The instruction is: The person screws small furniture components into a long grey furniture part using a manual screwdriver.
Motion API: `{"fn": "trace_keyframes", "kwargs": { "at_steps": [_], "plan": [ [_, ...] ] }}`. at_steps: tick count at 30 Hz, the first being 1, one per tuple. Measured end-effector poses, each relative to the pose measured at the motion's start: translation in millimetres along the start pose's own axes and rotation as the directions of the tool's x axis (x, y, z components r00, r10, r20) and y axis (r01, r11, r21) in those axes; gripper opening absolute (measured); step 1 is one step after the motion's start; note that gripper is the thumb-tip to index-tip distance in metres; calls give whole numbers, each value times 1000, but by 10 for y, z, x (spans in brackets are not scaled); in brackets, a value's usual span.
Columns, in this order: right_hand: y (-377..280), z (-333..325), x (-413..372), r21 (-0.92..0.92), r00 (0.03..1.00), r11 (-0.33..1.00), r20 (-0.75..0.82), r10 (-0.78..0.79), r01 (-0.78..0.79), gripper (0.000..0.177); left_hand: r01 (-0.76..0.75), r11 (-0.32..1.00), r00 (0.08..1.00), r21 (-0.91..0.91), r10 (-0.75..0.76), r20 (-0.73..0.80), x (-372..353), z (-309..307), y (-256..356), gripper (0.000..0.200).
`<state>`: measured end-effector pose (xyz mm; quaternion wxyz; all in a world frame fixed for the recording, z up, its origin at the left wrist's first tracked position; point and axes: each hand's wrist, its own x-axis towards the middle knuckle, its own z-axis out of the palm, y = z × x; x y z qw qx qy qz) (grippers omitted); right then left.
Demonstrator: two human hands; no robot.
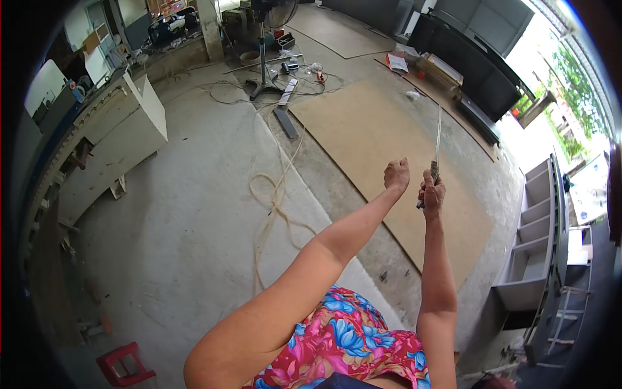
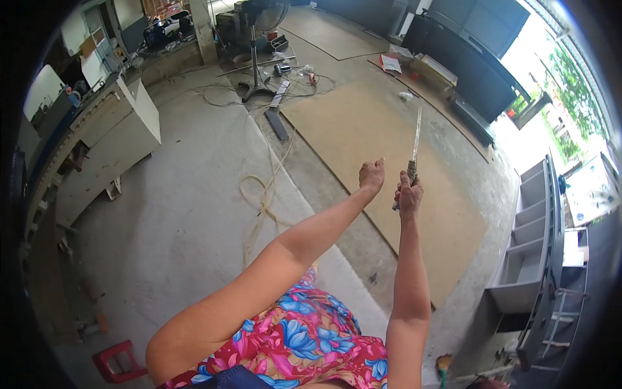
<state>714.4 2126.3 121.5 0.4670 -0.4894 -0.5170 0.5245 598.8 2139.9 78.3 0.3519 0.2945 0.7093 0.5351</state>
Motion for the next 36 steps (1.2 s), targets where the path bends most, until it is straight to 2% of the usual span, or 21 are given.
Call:
{"fn": "trace_keyframes", "kwargs": {
  "at_steps": [4, 6, 9, 12, 14, 18, 21, 22, 23, 27, 30, 33, 36],
  "plan": [
    [149, 68, 1001, -5, 1000, 1000, 22, 21, -21, 24, 75, 996, 995, 43, -71, -76, 850, 378, 78, 44],
    [215, 82, 1398, 30, 998, 999, 44, 41, -43, 26, 61, 997, 996, 47, -58, -69, 1248, 545, 143, 43],
    [304, 89, 1975, -22, 998, 998, 18, 65, -65, 26, -20, 999, 986, 28, 25, -165, 1669, 788, 275, 44],
    [475, 171, 2682, -2, 996, 996, -1, 87, -87, 20, -5, 1000, 977, -2, 4, -213, 2211, 944, 362, 44],
    [653, 250, 3198, -7, 995, 996, 50, 91, -91, 21, 45, 999, 973, 3, -43, -228, 2689, 1004, 351, 44],
    [1156, 457, 4152, -37, 984, 994, 144, 109, -105, 27, 128, 992, 950, -5, -124, -288, 3621, 1208, 48, 42],
    [1630, 598, 5027, -42, 971, 995, 216, 98, -91, 26, 114, 993, 921, -20, -113, -374, 4430, 1528, -299, 43],
    [1378, 572, 5368, -102, 970, 993, 232, 78, -56, 24, 141, 989, 910, -35, -143, -389, 4671, 1724, -101, 43],
    [1472, 682, 5600, -107, 963, 992, 254, 88, -63, 24, 172, 985, 900, -24, -167, -401, 4918, 1846, -305, 44],
    [1690, 891, 6293, -156, 933, 979, 313, 177, -133, 24, 309, 949, 853, -54, -302, -425, 5369, 1945, -311, 42],
    [1762, 1276, 6700, -131, 899, 977, 387, 206, -167, 25, 245, 968, 808, -56, -236, -540, 5712, 1823, -343, 39],
    [1836, 1672, 7073, -121, 868, 978, 451, 209, -173, 26, 281, 956, 758, -82, -274, -593, 6196, 1708, -320, 37],
    [1891, 2042, 7498, -118, 848, 971, 473, 238, -207, 26, 382, 921, 753, -75, -357, -553, 6794, 1670, -250, 37]
  ]
}}
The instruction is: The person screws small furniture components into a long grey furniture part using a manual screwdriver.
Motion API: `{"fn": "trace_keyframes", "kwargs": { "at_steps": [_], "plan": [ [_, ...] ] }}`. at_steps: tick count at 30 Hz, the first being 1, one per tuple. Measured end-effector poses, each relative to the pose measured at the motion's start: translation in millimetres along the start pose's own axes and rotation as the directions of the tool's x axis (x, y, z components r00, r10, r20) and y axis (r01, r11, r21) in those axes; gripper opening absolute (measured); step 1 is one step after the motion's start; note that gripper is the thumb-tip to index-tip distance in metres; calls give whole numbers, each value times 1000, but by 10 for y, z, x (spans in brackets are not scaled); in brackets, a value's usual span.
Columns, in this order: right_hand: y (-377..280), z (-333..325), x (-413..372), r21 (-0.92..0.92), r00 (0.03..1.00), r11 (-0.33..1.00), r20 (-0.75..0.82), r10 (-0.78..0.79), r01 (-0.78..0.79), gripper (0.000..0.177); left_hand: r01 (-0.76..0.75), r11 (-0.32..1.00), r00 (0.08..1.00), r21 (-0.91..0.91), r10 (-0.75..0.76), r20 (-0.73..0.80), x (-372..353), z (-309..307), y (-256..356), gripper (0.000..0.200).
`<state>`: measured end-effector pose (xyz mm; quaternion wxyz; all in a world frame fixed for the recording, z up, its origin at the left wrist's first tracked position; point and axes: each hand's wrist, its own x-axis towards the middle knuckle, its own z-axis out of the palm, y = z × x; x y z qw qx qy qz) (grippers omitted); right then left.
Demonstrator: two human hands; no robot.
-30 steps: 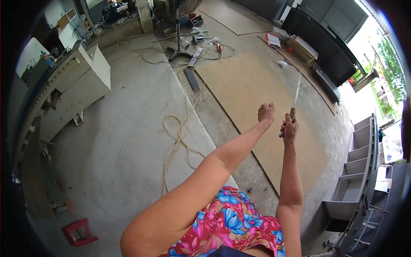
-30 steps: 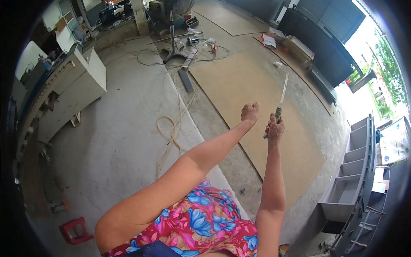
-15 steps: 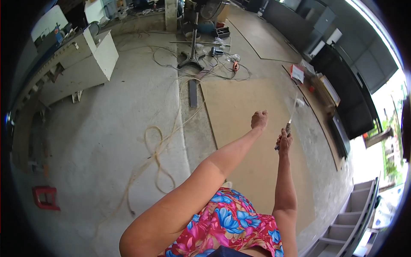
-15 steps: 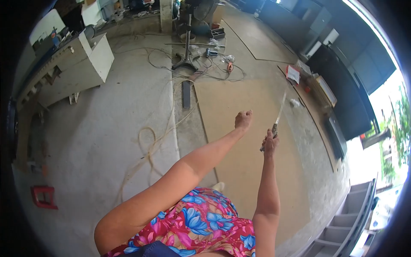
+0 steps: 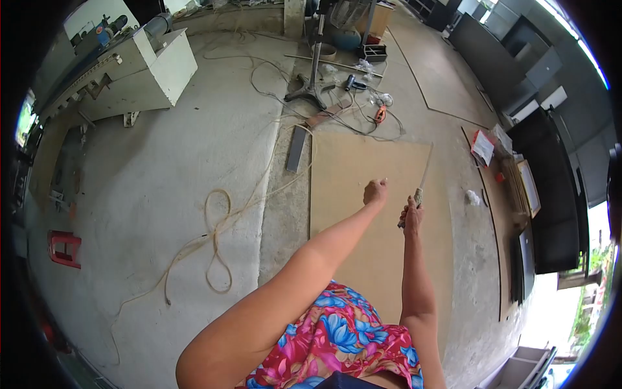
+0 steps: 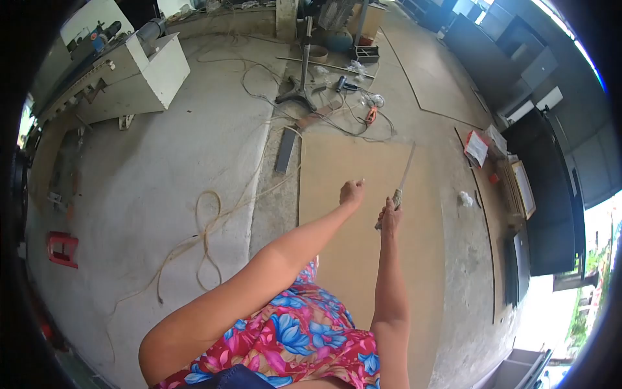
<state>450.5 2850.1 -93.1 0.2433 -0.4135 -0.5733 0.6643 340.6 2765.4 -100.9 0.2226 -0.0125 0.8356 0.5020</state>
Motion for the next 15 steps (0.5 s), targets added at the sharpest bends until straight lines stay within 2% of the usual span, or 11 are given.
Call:
{"fn": "trace_keyframes", "kwargs": {
  "at_steps": [5, 9, 12, 15],
  "plan": [
    [-139, 143, 897, -35, 999, 998, 4, 51, -51, 26, 12, 1000, 999, -6, -11, 38, 749, 424, 439, 37],
    [-239, 330, 1280, -27, 996, 996, -25, 84, -84, 23, -30, 999, 999, 27, 29, 37, 1124, 565, 681, 37],
    [-248, 493, 1597, -46, 994, 994, 37, 104, -103, 25, 10, 1000, 999, 11, -11, 49, 1440, 585, 838, 36],
    [-170, 628, 1923, -69, 986, 988, 89, 141, -135, 26, 54, 998, 998, -38, -54, -15, 1696, 607, 870, 36]
  ]
}}
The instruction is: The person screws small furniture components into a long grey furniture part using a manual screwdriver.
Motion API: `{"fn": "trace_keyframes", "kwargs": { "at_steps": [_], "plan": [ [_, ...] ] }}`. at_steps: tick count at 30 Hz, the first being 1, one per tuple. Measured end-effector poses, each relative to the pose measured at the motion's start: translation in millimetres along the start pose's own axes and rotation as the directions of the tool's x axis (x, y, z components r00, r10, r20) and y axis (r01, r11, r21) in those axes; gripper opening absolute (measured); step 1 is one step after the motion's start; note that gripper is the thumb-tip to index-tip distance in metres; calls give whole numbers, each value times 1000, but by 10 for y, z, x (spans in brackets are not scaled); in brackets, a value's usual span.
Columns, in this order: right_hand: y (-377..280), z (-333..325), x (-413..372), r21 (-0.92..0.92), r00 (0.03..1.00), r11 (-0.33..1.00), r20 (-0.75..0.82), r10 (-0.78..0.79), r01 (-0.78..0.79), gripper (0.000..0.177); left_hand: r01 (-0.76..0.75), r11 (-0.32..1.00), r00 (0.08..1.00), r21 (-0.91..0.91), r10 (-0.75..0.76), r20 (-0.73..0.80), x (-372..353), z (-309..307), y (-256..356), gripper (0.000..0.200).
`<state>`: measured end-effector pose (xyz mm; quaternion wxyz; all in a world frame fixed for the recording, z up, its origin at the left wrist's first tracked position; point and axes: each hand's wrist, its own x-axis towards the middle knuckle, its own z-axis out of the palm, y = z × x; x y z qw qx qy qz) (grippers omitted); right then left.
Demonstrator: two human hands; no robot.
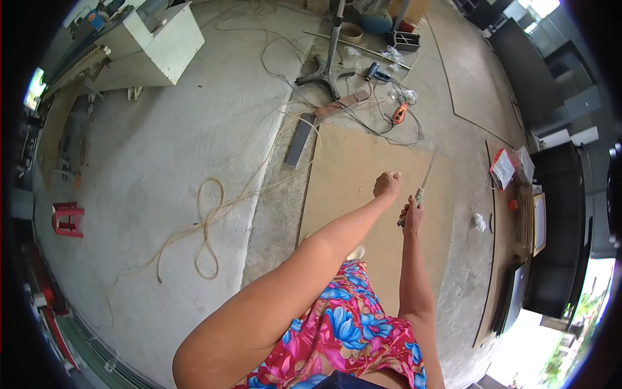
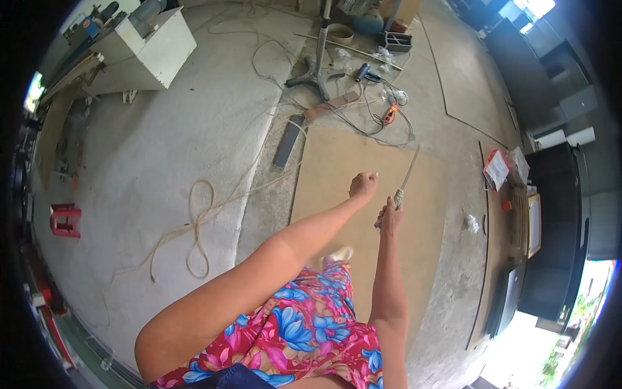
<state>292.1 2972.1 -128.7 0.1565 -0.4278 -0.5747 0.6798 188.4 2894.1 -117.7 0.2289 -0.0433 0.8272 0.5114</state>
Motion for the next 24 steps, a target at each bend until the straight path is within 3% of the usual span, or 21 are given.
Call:
{"fn": "trace_keyframes", "kwargs": {
  "at_steps": [13, 19, 24],
  "plan": [
    [247, 580, 2120, -286, 948, 953, 264, 180, -101, 27, 244, 969, 952, 41, -231, -201, 1855, 665, -15, 36],
    [764, 993, 2449, -399, 864, 896, 361, 351, -197, 26, 395, 918, 886, -21, -387, -255, 2315, 817, -745, 39],
    [1450, 1382, 2696, -508, 792, 842, 433, 431, -180, 25, 458, 889, 820, 19, -414, -396, 2825, 703, -2010, 40]
  ]
}}
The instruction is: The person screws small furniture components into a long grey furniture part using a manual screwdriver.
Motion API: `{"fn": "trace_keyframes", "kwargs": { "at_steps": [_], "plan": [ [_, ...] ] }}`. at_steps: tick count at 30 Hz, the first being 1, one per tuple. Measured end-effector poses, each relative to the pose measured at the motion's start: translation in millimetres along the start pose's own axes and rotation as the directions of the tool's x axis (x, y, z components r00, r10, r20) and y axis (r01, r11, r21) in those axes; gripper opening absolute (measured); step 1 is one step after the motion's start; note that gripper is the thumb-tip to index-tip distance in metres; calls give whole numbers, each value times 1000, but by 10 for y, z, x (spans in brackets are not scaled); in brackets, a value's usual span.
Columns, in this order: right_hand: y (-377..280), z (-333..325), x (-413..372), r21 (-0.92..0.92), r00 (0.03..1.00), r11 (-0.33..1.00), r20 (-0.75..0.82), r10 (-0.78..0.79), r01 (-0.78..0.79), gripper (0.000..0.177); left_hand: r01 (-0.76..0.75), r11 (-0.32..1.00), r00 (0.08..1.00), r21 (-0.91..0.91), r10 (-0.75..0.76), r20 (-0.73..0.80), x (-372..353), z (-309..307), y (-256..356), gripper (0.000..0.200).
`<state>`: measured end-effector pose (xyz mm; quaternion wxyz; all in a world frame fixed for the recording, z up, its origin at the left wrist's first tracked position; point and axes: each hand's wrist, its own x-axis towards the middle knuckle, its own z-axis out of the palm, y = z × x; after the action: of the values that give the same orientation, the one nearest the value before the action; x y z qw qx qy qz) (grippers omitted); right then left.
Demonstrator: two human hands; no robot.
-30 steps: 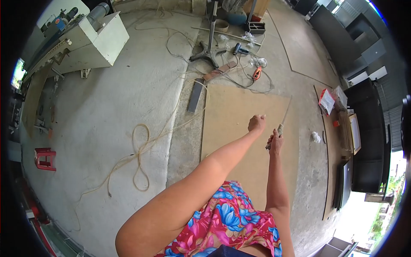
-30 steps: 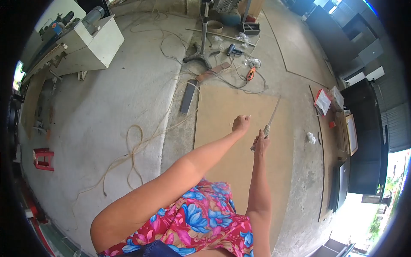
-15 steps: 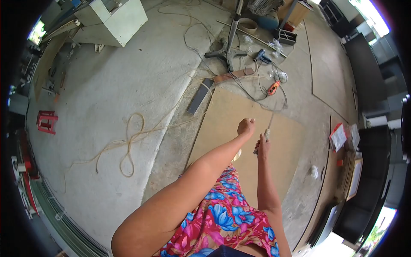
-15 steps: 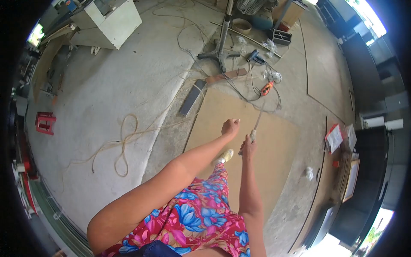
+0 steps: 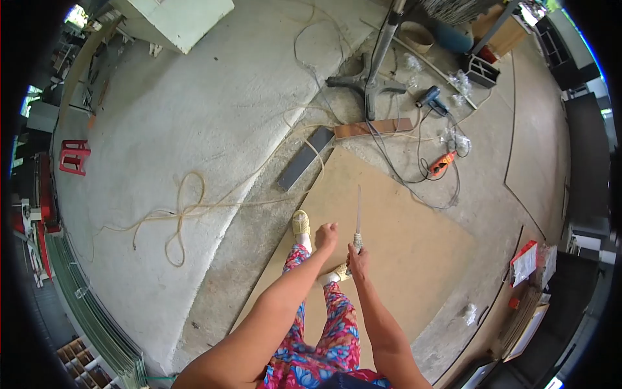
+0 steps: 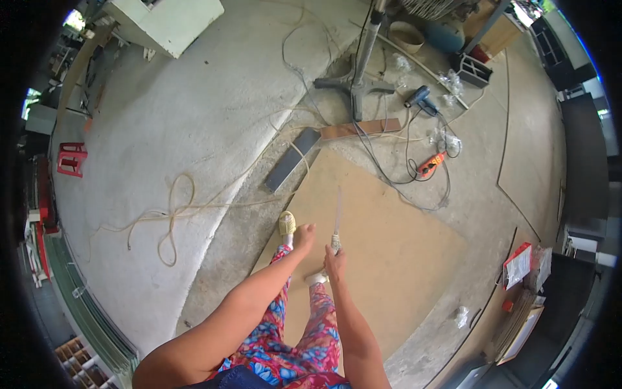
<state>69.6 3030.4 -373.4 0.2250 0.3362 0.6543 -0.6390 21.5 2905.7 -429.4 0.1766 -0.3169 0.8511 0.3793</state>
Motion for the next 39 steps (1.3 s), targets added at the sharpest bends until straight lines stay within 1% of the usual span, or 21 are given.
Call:
{"fn": "trace_keyframes", "kwargs": {
  "at_steps": [2, 4, 5, 6, 7, 10, 11, 13, 15, 16, 17, 18, 19, 20, 24, 27, 30, 33, 36, 37, 39],
  "plan": [
    [178, 123, 287, -44, 999, 999, 9, 31, -31, 26, 99, 994, 995, 49, -98, -6, 300, -65, -195, 42],
    [370, 209, 527, -72, 997, 995, 12, 74, -73, 25, 136, 984, 991, 114, -137, -4, 783, 82, -607, 43],
    [443, 284, 649, -71, 996, 993, 5, 91, -91, 25, 132, 986, 991, 103, -131, -17, 947, 20, -685, 43],
    [523, 351, 772, -69, 994, 991, -3, 111, -111, 24, 40, 994, 993, 97, -28, -118, 1215, 167, -1001, 40],
    [642, 394, 920, -197, 995, 975, -25, 100, -103, 27, 67, 989, 989, 130, -48, -141, 1387, 128, -1063, 38],
    [768, 558, 1265, -231, 990, 963, -38, 134, -139, 29, 90, 979, 990, 185, -67, -127, 1950, 68, -1218, 36],
    [729, 631, 1391, -222, 984, 959, -33, 173, -176, 28, 97, 973, 991, 207, -75, -112, 2164, 54, -1266, 34],
    [779, 718, 1584, -169, 985, 970, -36, 169, -172, 27, 88, 988, 990, 126, -73, -121, 2517, 55, -1344, 32],
    [923, 747, 1733, -126, 986, 978, -54, 159, -165, 24, 64, 986, 995, 156, -51, -90, 2885, 133, -1519, 31],
    [978, 753, 1774, -131, 985, 977, -67, 161, -169, 23, 120, 975, 993, 187, -118, -22, 3074, 158, -1596, 41],
    [1005, 757, 1796, -137, 983, 976, -83, 162, -172, 23, 103, 959, 994, 265, -94, -46, 3201, 198, -1657, 49],
    [1040, 749, 1828, -142, 982, 974, -97, 162, -175, 22, 116, 937, 993, 330, -111, -35, 3310, 194, -1666, 60],
    [1103, 726, 1834, -140, 978, 971, -110, 177, -191, 22, 93, 910, 996, 404, -86, -35, 3414, 219, -1734, 72],
    [1168, 708, 1828, -137, 974, 969, -119, 192, -207, 21, 76, 877, 997, 474, -66, -39, 3508, 258, -1783, 78],
    [1449, 646, 1764, -181, 961, 952, -173, 216, -247, 21, 24, 734, 995, 679, 46, -85, 3777, 418, -1985, 90],
    [1655, 582, 1730, -238, 956, 935, -192, 222, -265, 21, 94, 685, 996, 723, -60, -72, 3839, 541, -2074, 94],
    [1710, 582, 1689, -173, 946, 942, -208, 249, -286, 21, 73, 697, 997, 713, -30, -73, 3859, 595, -2206, 94],
    [1693, 543, 1661, -178, 947, 944, -219, 236, -277, 21, 64, 639, 997, 766, -67, -27, 3774, 552, -2081, 91],
    [1596, 493, 1635, -130, 956, 961, -201, 215, -243, 22, 6, 682, 998, 731, 37, -42, 3437, 332, -1770, 84],
    [1541, 468, 1601, -171, 956, 953, -198, 215, -250, 23, -71, 730, 992, 680, 124, -30, 3353, 202, -1731, 81],
    [1385, 417, 1506, -247, 958, 935, -193, 211, -256, 24, -119, 777, 987, 619, 162, -15, 3152, -100, -1549, 81]
  ]
}}
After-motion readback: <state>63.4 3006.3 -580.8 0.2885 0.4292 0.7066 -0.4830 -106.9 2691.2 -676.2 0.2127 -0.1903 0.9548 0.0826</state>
